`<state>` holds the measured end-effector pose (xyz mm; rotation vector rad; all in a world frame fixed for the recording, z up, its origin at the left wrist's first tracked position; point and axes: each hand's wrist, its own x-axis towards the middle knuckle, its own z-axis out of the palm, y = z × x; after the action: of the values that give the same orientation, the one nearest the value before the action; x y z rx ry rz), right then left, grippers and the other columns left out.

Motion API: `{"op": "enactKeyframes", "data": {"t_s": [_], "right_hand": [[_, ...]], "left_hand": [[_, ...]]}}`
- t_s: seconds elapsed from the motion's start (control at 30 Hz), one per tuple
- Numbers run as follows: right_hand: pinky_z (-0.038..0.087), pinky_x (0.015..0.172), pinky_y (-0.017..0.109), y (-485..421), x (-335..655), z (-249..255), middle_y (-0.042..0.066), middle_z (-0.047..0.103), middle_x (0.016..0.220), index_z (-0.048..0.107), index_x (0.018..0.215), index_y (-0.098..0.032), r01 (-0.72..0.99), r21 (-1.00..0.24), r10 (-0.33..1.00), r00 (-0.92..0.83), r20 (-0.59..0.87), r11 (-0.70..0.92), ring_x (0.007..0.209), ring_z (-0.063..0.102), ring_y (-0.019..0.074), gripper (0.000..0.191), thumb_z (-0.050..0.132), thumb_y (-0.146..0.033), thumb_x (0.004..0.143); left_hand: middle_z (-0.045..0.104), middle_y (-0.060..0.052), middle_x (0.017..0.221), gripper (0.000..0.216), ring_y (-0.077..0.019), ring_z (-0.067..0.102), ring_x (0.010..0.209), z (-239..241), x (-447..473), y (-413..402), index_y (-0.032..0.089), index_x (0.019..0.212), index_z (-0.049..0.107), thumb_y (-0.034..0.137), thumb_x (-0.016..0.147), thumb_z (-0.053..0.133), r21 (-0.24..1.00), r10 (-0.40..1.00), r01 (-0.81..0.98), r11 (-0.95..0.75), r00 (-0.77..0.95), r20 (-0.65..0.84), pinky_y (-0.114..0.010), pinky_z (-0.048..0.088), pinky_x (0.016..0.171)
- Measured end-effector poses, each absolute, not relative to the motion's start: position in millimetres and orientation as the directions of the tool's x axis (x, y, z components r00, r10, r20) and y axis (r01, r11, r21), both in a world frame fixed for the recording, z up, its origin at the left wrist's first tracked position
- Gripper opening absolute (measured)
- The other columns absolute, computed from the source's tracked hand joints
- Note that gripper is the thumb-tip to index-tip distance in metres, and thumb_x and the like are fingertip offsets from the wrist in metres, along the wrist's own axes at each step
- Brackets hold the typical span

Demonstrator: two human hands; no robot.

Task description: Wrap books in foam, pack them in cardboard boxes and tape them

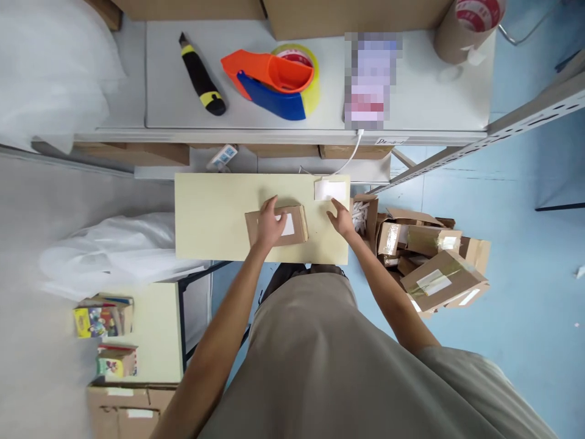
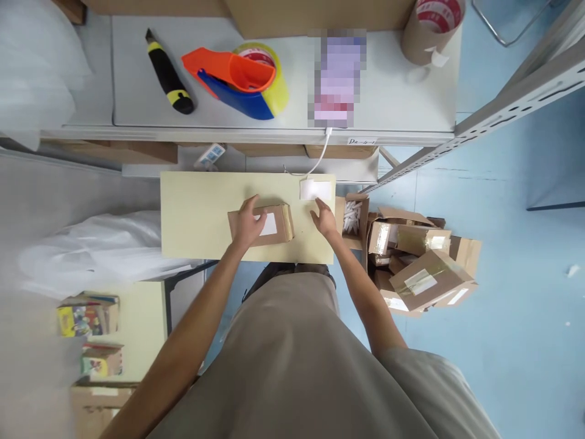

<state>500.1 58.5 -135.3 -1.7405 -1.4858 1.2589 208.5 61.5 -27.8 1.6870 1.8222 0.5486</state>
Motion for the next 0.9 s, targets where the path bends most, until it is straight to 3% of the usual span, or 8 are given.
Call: {"op": "enactKeyframes", "data": {"t_s": [0.07, 0.17, 0.37, 0.47, 0.57, 0.77, 0.9], "right_hand": [[0.032, 0.144, 0.054, 71, 506, -139, 0.018, 0.055, 0.176, 0.059, 0.167, -0.013, 0.453, -0.85, 0.952, -0.007, -0.305, -0.269, 0.167, 0.049, 0.0343, 0.068, 0.066, -0.039, 0.105], [0.031, 0.145, 0.054, 82, 512, -145, 0.016, 0.053, 0.178, 0.055, 0.17, -0.013, 0.447, -0.848, 0.947, -0.001, -0.32, -0.286, 0.168, 0.047, 0.0325, 0.068, 0.062, -0.036, 0.106], [0.033, 0.145, 0.05, 87, 514, -158, 0.012, 0.053, 0.178, 0.056, 0.17, -0.015, 0.48, -0.824, 0.936, -0.016, -0.352, -0.301, 0.17, 0.046, 0.0297, 0.065, 0.059, -0.029, 0.107], [0.036, 0.143, 0.05, 88, 512, -162, 0.011, 0.053, 0.179, 0.058, 0.169, -0.017, 0.497, -0.808, 0.931, -0.004, -0.366, -0.315, 0.168, 0.049, 0.0292, 0.061, 0.056, -0.027, 0.109], [0.037, 0.143, 0.049, 89, 511, -164, 0.012, 0.051, 0.18, 0.06, 0.167, -0.016, 0.506, -0.796, 0.922, -0.003, -0.386, -0.332, 0.166, 0.052, 0.031, 0.058, 0.057, -0.028, 0.111], [0.043, 0.139, 0.052, 92, 511, -156, 0.013, 0.059, 0.173, 0.066, 0.161, -0.018, 0.446, -0.809, 0.911, 0.036, -0.412, -0.383, 0.16, 0.059, 0.0348, 0.058, 0.066, -0.046, 0.11], [0.05, 0.132, 0.054, 96, 505, -135, 0.019, 0.069, 0.162, 0.066, 0.159, -0.017, 0.277, -0.877, 0.919, 0.081, -0.387, -0.394, 0.156, 0.062, 0.0374, 0.077, 0.068, -0.072, 0.105]], "left_hand": [[0.063, -0.019, 0.162, 0.058, -0.0322, 0.064, 0.149, -33, 248, 87, 0.015, 0.162, 0.059, 0.026, 0.105, 0.063, 0.689, 0.985, 0.721, 0.069, 0.061, -0.163, -0.044, 0.049, 0.129], [0.075, -0.021, 0.141, 0.057, -0.0333, 0.075, 0.126, -52, 302, 120, 0.012, 0.155, 0.063, 0.031, 0.102, 0.072, 0.661, 0.93, 0.73, 0.176, 0.096, -0.354, -0.043, 0.057, 0.113], [0.074, -0.029, 0.136, 0.064, -0.0469, 0.068, 0.134, -103, 356, 152, 0.009, 0.134, 0.069, 0.047, 0.088, 0.092, 0.487, 0.887, 0.808, 0.331, -0.09, -0.453, -0.05, 0.052, 0.115], [0.07, -0.033, 0.14, 0.065, -0.0495, 0.066, 0.137, -119, 357, 156, 0.006, 0.136, 0.067, 0.047, 0.09, 0.089, 0.454, 0.872, 0.793, 0.406, -0.188, -0.451, -0.053, 0.05, 0.117], [0.068, -0.034, 0.144, 0.05, -0.0478, 0.067, 0.137, -123, 349, 158, 0.005, 0.135, 0.069, 0.036, 0.098, 0.079, 0.446, 0.868, 0.798, 0.406, -0.183, -0.463, -0.053, 0.048, 0.119], [0.083, -0.022, 0.108, 0.018, -0.039, 0.076, 0.112, -107, 341, 157, 0.014, 0.107, 0.081, 0.027, 0.1, 0.069, 0.479, 0.9, 0.81, 0.34, -0.131, -0.416, -0.047, 0.055, 0.106], [0.084, -0.018, 0.116, 0.017, -0.0362, 0.078, 0.111, -78, 351, 146, 0.016, 0.11, 0.082, 0.029, 0.101, 0.074, 0.495, 0.91, 0.798, 0.343, -0.152, -0.385, -0.042, 0.055, 0.101]]}}
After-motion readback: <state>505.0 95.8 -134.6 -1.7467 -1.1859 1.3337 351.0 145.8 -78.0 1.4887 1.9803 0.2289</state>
